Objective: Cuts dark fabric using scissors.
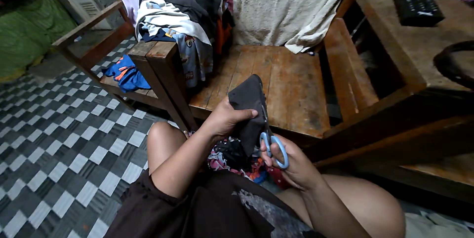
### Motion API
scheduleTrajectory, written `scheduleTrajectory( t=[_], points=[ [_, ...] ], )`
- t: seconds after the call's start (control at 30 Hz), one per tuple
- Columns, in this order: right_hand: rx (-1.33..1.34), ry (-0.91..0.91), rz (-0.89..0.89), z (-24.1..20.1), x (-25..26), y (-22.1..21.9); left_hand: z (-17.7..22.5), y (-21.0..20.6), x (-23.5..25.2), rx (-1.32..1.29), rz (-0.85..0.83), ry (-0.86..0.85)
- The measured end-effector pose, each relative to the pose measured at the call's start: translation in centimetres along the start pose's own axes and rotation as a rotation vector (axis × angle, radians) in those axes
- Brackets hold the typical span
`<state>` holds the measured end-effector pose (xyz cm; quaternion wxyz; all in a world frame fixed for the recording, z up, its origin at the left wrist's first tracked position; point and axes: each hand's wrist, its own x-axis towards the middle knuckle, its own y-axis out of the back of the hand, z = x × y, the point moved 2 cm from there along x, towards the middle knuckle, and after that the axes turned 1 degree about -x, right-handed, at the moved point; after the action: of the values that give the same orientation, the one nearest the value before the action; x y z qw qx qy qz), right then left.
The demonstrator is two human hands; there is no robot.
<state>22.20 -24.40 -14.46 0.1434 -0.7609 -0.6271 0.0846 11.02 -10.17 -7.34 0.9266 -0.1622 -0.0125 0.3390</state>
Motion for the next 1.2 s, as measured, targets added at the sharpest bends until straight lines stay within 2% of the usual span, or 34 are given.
scheduleTrajectory(
  t=[0.57, 0.9, 1.03, 1.1, 1.2],
  points=[
    [-0.007, 0.069, -0.026, 0.0, 0.0, 0.7, 0.8, 0.4, -0.8, 0.055, -0.187, 0.003],
    [-0.012, 0.049, -0.010, -0.1, 0.1, 0.4, 0.9, 1.0, -0.6, 0.041, -0.219, 0.004],
    [-0.024, 0.040, -0.002, 0.0, 0.1, 0.4, 1.0, 1.2, -0.6, 0.033, -0.191, -0.022],
    [-0.037, 0.021, -0.001, -0.1, 0.1, 0.4, 1.0, 1.4, -0.4, 0.037, -0.112, -0.048],
    [-0.060, -0.007, -0.014, -0.2, 0.0, 0.3, 1.0, 1.1, 0.2, -0.114, 0.004, -0.038]
  ],
)
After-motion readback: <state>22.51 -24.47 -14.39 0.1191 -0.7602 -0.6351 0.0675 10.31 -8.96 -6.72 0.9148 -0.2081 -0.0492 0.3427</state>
